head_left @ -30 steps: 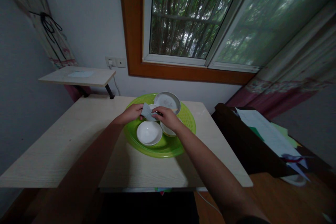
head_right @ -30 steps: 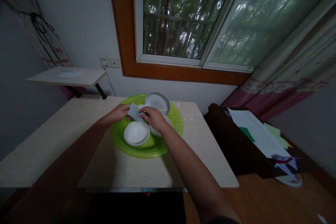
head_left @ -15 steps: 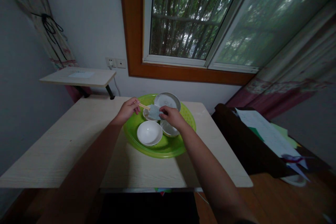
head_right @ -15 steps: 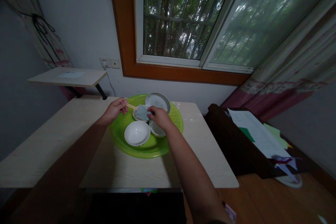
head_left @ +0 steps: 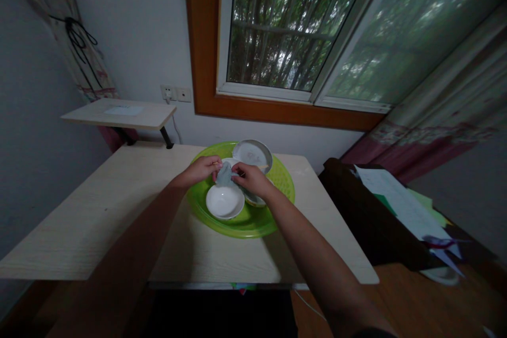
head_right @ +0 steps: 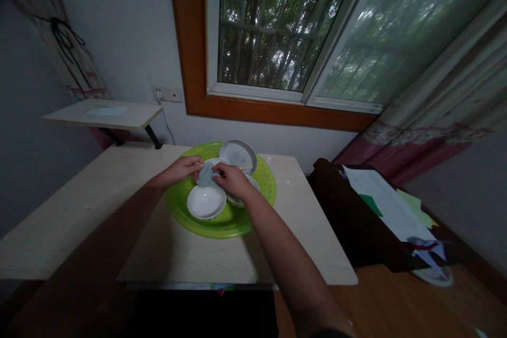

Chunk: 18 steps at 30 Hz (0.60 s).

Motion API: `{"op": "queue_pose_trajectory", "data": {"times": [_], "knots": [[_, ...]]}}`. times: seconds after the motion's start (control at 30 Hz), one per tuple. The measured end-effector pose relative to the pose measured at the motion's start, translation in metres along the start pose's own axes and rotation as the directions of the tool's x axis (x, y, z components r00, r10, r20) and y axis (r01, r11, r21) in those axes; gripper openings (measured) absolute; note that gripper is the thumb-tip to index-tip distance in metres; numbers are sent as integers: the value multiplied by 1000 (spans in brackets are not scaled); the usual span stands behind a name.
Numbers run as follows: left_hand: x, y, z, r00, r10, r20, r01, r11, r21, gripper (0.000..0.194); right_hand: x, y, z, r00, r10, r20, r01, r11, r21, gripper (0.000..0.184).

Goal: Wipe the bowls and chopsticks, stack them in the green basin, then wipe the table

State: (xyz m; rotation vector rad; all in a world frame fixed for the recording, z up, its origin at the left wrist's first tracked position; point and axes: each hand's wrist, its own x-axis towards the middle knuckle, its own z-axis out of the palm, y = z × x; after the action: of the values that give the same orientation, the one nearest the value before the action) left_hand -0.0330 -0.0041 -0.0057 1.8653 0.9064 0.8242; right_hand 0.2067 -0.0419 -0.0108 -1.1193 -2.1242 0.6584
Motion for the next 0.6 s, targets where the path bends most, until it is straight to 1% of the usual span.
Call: {"op": "queue_pose_trajectory", "data": {"times": [0.07, 0.1, 0.17, 0.2, 0.27, 0.3, 0.37, 0.43, 0.53, 0.57, 0.6], "knots": [[0, 0, -1, 1000, 3, -16, -4, 998, -60, 27, 1, 1, 0, 998, -35, -43, 35, 999, 16, 17], [0, -1, -1, 1000, -2, -26, 0, 996, -87, 28, 1, 2, -1, 996, -68, -65, 68, 998, -2, 16], [0, -1, -1, 999, -18, -44, 13, 993, -116, 28, 2, 4, -4, 983, -139, -117, 129, 987, -91, 13], [0, -2, 0, 998, -27, -53, 20, 993, -116, 28, 2, 5, -6, 976, -159, -149, 138, 980, -144, 12], [0, -2, 0, 997, -40, -73, 32, 994, -101, 26, 2, 6, -11, 963, -146, -227, 99, 973, -208, 8], [0, -2, 0, 996, -42, -78, 35, 995, -90, 26, 2, 6, -13, 957, -125, -261, 70, 975, -211, 7], [0, -2, 1, 996, -39, -82, 34, 997, -67, 25, 2, 5, -17, 947, -93, -308, 38, 983, -180, 9], [0, -1, 0, 996, -35, -83, 30, 998, -58, 25, 1, 3, -20, 931, -91, -355, 44, 989, -139, 11], [0, 0, 0, 996, -41, -82, 36, 997, -70, 25, 0, -1, -22, 901, -135, -413, 116, 991, -72, 13], [0, 0, 0, 996, -42, -82, 36, 997, -73, 25, 0, -2, -21, 901, -162, -403, 154, 987, -52, 13], [0, 0, -1, 996, -38, -86, 32, 997, -74, 25, 0, -3, -20, 911, -189, -366, 190, 981, -36, 14]]}}
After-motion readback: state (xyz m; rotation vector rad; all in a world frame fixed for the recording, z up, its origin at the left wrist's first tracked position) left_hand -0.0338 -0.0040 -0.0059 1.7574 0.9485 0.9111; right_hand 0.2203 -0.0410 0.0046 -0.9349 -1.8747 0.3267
